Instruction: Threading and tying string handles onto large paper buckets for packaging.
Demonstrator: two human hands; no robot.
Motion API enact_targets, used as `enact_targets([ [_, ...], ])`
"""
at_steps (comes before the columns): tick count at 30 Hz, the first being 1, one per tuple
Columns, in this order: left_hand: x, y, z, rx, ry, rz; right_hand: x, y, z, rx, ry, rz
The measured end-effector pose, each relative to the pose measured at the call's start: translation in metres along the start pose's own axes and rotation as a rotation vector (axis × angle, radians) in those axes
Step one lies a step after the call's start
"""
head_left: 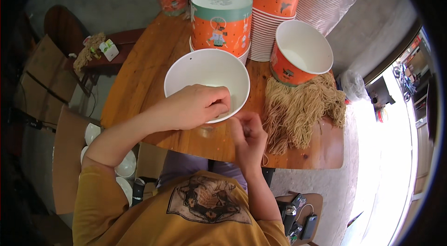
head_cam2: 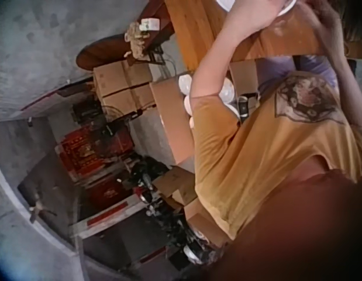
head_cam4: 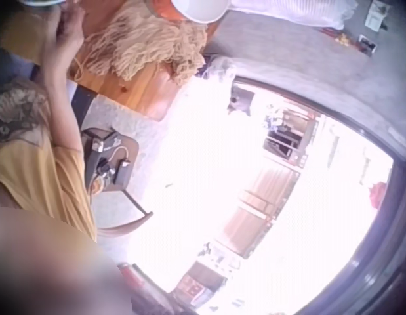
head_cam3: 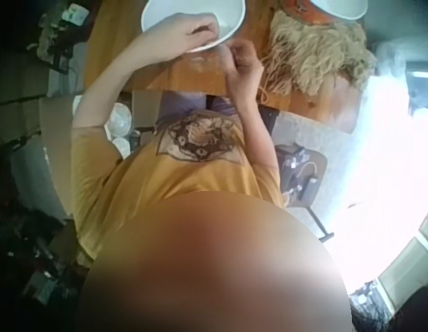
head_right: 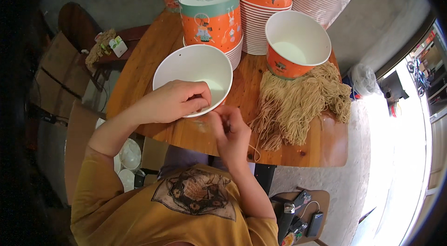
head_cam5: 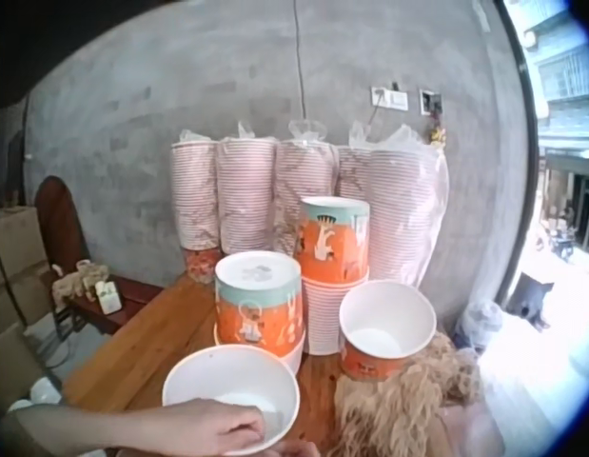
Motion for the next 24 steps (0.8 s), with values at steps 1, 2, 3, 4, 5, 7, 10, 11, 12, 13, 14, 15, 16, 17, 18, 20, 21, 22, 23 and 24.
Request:
enact_targets([
  [1, 0.002, 0.001, 0.002, 0.128, -0.067, -0.015, 0.005, 0.006, 0.001, 0.006, -0.012, -0.047],
  [2, 0.004, 0.004, 0.004, 0.257, -0.134, -0.03, 0.006, 0.011, 0.0, 0.03, 0.017, -0.087],
  [3, 0.003, 0.004, 0.004, 0.26, -0.136, -0.029, 0.002, 0.017, -0.002, 0.032, 0.027, -0.06],
  [4, 0.005, 0.006, 0.005, 0.294, -0.182, -0.017, -0.003, 0.021, -0.004, 0.033, 0.037, -0.033],
  [5, 0.006, 0.007, 0.006, 0.329, -0.228, -0.006, -0.006, 0.021, -0.008, 0.038, 0.123, -0.01],
  [7, 0.006, 0.007, 0.004, 0.341, -0.27, -0.016, -0.02, 0.017, -0.016, -0.029, 0.079, 0.022],
  [10, 0.006, 0.008, 0.003, 0.33, -0.324, -0.035, -0.028, 0.012, -0.025, -0.135, 0.01, 0.083],
  [11, 0.006, 0.008, 0.003, 0.305, -0.332, -0.043, -0.025, 0.011, -0.026, -0.167, -0.042, 0.037],
  [12, 0.006, 0.007, 0.002, 0.31, -0.338, -0.042, -0.022, 0.011, -0.028, -0.198, -0.094, -0.008],
  [13, 0.003, 0.004, 0.001, 0.252, -0.287, 0.183, -0.022, 0.011, -0.029, -0.198, -0.09, -0.002],
  [14, 0.0, 0.002, -0.001, 0.191, -0.234, 0.407, -0.022, 0.01, -0.029, -0.184, -0.095, -0.086],
  [15, -0.001, 0.003, -0.002, 0.195, -0.238, 0.408, -0.022, 0.009, -0.03, -0.171, -0.1, -0.172],
  [16, -0.004, 0.001, -0.005, 0.079, -0.184, 0.548, -0.022, 0.008, -0.03, -0.174, -0.096, -0.168],
  [17, -0.006, -0.002, -0.007, -0.04, -0.128, 0.685, -0.021, 0.008, -0.03, -0.167, -0.121, -0.204],
  [18, -0.007, -0.002, -0.008, -0.037, -0.133, 0.685, -0.021, 0.007, -0.03, -0.159, -0.145, -0.24],
  [20, -0.008, -0.003, -0.012, -0.095, -0.086, 0.842, -0.024, 0.007, -0.031, -0.145, -0.196, -0.33],
  [21, -0.01, -0.004, -0.014, -0.094, -0.091, 0.843, -0.024, 0.007, -0.031, -0.128, -0.251, -0.424],
  [22, -0.011, -0.006, -0.016, -0.116, -0.079, 0.88, -0.025, 0.008, -0.032, -0.129, -0.25, -0.42],
  [23, -0.013, -0.009, -0.018, -0.138, -0.066, 0.918, -0.024, 0.01, -0.032, -0.146, -0.296, -0.497],
  [24, -0.016, -0.013, -0.017, -0.122, -0.046, 0.89, -0.024, 0.01, -0.031, -0.162, -0.341, -0.574],
])
Point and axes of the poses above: each hand's wrist, its own z-axis away from the middle knuckle, its own y-axis out of the back of the hand, x = y × z, the point moved 3 cm from there along -z, towards the middle knuckle, and after that the axes turned 7 degrees about -x, right-handed, at the moved point
